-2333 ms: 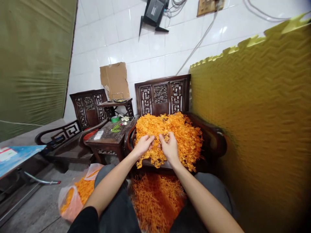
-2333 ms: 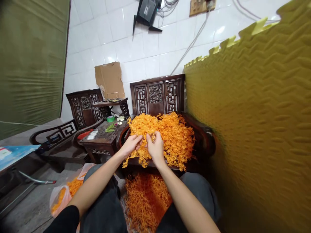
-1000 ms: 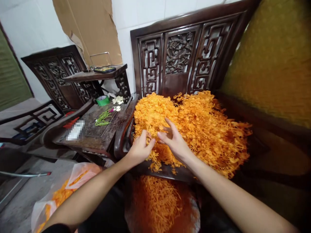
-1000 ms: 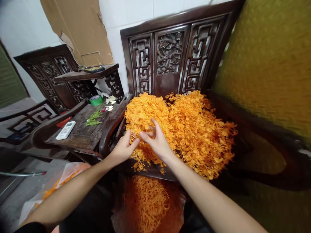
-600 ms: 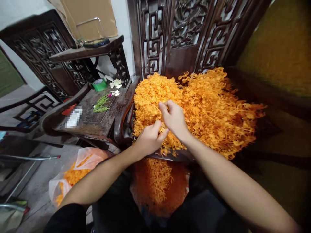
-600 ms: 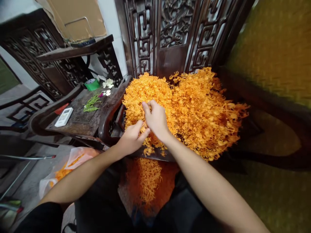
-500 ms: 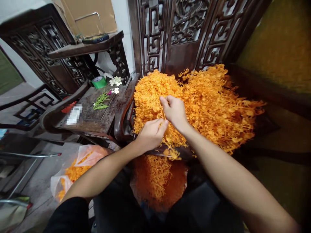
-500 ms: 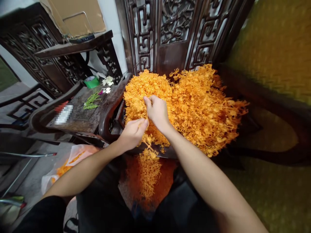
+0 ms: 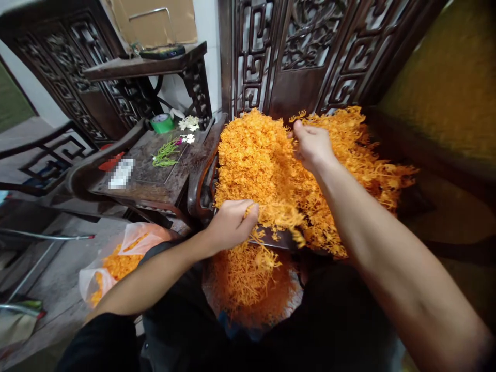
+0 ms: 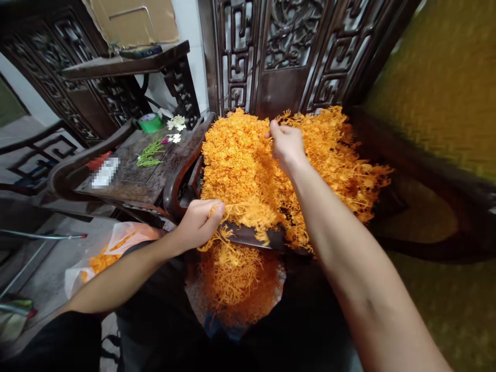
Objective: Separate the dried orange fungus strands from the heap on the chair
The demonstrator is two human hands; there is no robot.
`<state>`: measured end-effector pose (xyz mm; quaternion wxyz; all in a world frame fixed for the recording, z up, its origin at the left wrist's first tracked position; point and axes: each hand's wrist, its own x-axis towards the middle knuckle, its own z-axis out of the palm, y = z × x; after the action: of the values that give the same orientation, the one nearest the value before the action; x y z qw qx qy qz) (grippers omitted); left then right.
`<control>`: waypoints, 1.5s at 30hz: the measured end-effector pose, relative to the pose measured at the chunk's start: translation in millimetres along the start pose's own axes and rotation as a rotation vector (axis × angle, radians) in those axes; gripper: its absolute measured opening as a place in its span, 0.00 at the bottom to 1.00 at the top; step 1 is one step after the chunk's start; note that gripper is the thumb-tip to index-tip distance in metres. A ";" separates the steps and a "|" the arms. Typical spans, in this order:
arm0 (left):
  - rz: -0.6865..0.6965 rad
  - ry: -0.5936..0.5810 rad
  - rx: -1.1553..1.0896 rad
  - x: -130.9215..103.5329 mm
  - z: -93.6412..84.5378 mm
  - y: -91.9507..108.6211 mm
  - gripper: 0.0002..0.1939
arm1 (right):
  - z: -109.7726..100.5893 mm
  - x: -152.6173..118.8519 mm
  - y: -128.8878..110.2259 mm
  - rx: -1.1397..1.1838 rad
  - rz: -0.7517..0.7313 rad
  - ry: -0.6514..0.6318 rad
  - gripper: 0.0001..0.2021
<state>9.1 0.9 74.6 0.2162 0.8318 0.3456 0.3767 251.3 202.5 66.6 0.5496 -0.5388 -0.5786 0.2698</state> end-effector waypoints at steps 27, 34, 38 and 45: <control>-0.235 0.147 -0.049 -26.8 -22.1 -23.9 0.22 | 23.2 -51.7 47.5 -0.081 -0.171 0.114 0.13; -0.201 0.139 -0.037 -28.3 -21.9 -28.7 0.22 | 12.8 -63.9 50.5 -0.364 -0.467 -0.083 0.21; -0.162 0.138 -0.017 -30.2 -22.8 -29.4 0.22 | 15.8 -97.1 10.5 -0.311 -0.479 0.010 0.23; -0.151 0.216 0.051 -26.2 -15.4 -25.6 0.20 | 32.3 -180.4 -54.6 -0.193 -0.363 -0.251 0.33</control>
<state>-25.9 0.2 55.9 0.1843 0.7633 0.4378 0.4380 170.1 30.6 45.7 0.4591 -0.4380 -0.7529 0.1749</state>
